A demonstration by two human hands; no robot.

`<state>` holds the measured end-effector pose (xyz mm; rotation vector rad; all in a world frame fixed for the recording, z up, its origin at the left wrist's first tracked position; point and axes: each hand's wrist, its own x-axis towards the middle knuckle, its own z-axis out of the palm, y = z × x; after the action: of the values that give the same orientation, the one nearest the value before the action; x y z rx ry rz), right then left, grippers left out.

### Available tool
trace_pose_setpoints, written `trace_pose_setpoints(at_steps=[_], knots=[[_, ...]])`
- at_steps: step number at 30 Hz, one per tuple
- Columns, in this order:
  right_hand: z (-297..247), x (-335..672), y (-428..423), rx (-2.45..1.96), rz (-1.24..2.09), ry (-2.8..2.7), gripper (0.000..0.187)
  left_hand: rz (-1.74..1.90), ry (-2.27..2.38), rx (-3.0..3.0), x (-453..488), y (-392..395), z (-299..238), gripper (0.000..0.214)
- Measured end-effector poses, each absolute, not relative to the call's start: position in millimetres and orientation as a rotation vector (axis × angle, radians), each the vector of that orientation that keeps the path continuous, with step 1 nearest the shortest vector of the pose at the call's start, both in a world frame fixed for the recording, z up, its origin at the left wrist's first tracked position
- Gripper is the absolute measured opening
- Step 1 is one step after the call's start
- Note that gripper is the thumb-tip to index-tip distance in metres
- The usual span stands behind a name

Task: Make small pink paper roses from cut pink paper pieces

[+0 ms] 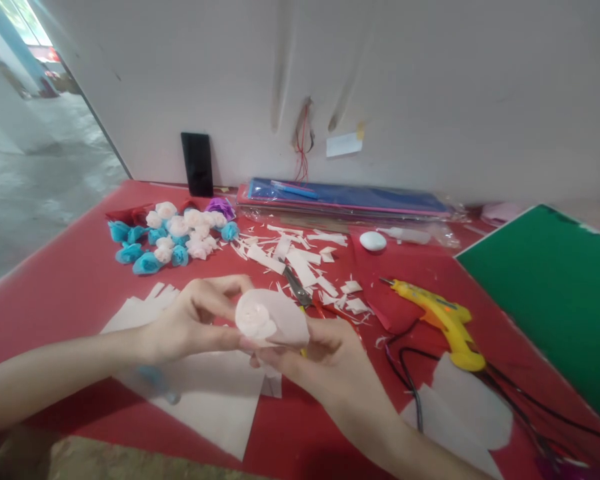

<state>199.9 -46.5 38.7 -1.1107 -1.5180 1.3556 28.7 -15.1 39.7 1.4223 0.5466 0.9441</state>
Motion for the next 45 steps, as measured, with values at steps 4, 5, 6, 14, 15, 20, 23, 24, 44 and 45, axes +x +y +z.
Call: trace_pose_setpoints(at_steps=[4,5,6,14,15,20,23,24,44,45], knots=[[34,199,-45,-1.142,1.359,-1.488,0.009,0.837,0.519,1.428,25,-11,46,0.015],[33,199,-45,-1.163,1.331,-1.484,0.008,0.832,0.53,1.459,25,-10,47,0.014],[33,199,-45,-1.184,1.302,-1.48,0.007,0.836,0.542,1.499,25,-9,48,0.012],[42,195,-49,-1.174,1.1,-1.494,0.01,1.297,0.722,2.199,19,-9,51,0.039],[44,194,-49,-1.19,1.073,-1.518,0.012,1.37,0.723,2.311,17,-10,51,0.036],[48,192,-51,-1.157,0.97,-1.599,0.016,1.409,0.653,2.673,13,-15,47,0.018],[48,193,-52,-1.158,0.888,-1.676,0.016,1.474,0.618,2.748,17,-18,51,0.017],[47,194,-53,-1.147,0.855,-1.699,0.016,1.515,0.604,2.771,18,-19,53,0.017],[38,193,-51,-1.053,0.482,-1.864,0.028,1.596,0.577,3.066,16,-24,57,0.01],[37,194,-52,-1.054,0.478,-1.873,0.029,1.586,0.601,3.055,16,-25,57,0.01]])
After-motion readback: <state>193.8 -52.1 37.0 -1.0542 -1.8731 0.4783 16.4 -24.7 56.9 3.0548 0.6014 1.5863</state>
